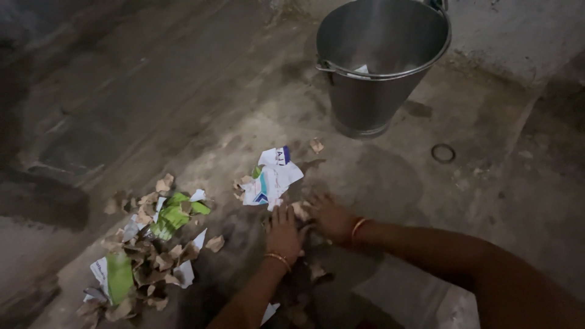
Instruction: The person is cleaning a concrete floor by picking up debris, including paper and organic matter, and placing it into a metal bucket. The person uses both hands to gather the debris and repeatedly transfers it into the bucket.
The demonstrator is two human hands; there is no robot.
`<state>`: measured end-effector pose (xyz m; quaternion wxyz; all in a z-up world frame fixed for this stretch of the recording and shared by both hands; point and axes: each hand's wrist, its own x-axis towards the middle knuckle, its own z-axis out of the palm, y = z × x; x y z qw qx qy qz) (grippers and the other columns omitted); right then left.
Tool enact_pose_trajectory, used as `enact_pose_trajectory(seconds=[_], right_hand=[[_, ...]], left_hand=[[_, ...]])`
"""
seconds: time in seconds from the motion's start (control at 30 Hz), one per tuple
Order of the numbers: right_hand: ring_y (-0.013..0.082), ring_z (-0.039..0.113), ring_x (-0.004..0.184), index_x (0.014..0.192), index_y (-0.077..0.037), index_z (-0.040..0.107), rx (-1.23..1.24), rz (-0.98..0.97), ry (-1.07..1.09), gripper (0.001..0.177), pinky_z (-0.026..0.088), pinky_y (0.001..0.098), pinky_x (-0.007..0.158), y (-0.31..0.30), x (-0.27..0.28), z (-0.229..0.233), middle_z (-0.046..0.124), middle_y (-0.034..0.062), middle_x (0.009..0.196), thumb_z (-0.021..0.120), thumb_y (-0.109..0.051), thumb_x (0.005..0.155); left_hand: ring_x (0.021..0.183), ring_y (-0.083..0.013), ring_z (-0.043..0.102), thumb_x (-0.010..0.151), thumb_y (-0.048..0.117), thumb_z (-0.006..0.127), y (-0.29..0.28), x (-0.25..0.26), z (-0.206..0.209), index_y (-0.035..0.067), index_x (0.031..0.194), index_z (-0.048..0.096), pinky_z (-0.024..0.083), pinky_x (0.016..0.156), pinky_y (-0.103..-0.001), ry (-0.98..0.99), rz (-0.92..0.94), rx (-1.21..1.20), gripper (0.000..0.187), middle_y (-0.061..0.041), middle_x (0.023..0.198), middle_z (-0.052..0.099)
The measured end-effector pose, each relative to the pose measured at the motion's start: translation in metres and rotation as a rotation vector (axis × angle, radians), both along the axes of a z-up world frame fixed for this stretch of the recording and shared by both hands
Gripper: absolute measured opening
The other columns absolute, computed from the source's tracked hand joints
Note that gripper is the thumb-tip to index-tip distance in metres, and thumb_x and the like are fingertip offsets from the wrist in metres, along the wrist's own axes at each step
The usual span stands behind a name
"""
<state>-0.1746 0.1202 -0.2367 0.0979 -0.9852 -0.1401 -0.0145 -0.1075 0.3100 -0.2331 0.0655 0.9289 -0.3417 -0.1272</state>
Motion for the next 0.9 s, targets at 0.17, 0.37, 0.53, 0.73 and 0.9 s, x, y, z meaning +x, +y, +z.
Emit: enact_pose_trajectory(seconds=[0.17,0.37,0.53,0.73,0.9], right_hand=[[0.0403,0.042,0.142,0.143,-0.011,0.055,0.259,0.047,0.056,0.042,0.032,0.0457,0.118,0.028,-0.002,-0.015,0.046,0.0212,0.154,0.053,-0.018,0.101],[0.0405,0.058,0.125,0.125,-0.009,0.063,0.53,0.101,0.06,0.042,0.048,0.0431,0.106,0.041,0.012,0.029,0.065,0.0192,0.13,0.071,-0.014,0.085],[0.0467,0.047,0.133,0.141,0.001,0.054,0.602,0.08,-0.106,0.063,0.044,0.0464,0.106,0.064,0.027,0.056,0.054,0.0283,0.139,0.07,-0.009,0.08],[0.0407,0.053,0.131,0.101,-0.015,0.076,0.117,-0.064,-0.264,0.035,0.045,0.0512,0.104,0.053,0.052,0.086,0.062,0.0143,0.139,0.078,-0.02,0.066],[0.0294,0.075,0.104,0.117,-0.012,0.075,0.513,-0.132,0.068,0.029,0.057,0.0394,0.092,0.031,0.057,0.117,0.077,0.0124,0.113,0.072,-0.02,0.089]], left_hand=[[0.134,-0.036,0.049,0.092,0.022,0.055,0.062,0.006,-0.022,0.006,0.134,0.058,0.039,0.11,-0.052,-0.129,-0.148,-0.309,0.045,-0.013,0.142,0.057],[0.086,-0.0432,0.069,0.09,0.011,0.057,0.073,0.029,-0.03,0.01,0.099,0.075,0.056,0.074,-0.053,-0.039,-0.049,-0.324,0.02,-0.02,0.095,0.07],[0.077,-0.0427,0.07,0.084,0.013,0.069,0.052,0.028,-0.002,0.005,0.091,0.079,0.055,0.066,-0.048,0.067,0.127,-0.743,0.015,-0.024,0.084,0.072],[0.071,-0.0234,0.074,0.087,0.01,0.07,0.028,0.044,0.035,0.005,0.096,0.08,0.056,0.065,-0.034,0.248,0.239,-0.818,0.014,-0.017,0.082,0.078],[0.074,-0.0139,0.074,0.084,0.013,0.077,0.005,0.056,0.062,0.004,0.093,0.082,0.058,0.071,-0.03,0.339,0.267,-1.145,0.013,-0.012,0.087,0.082]])
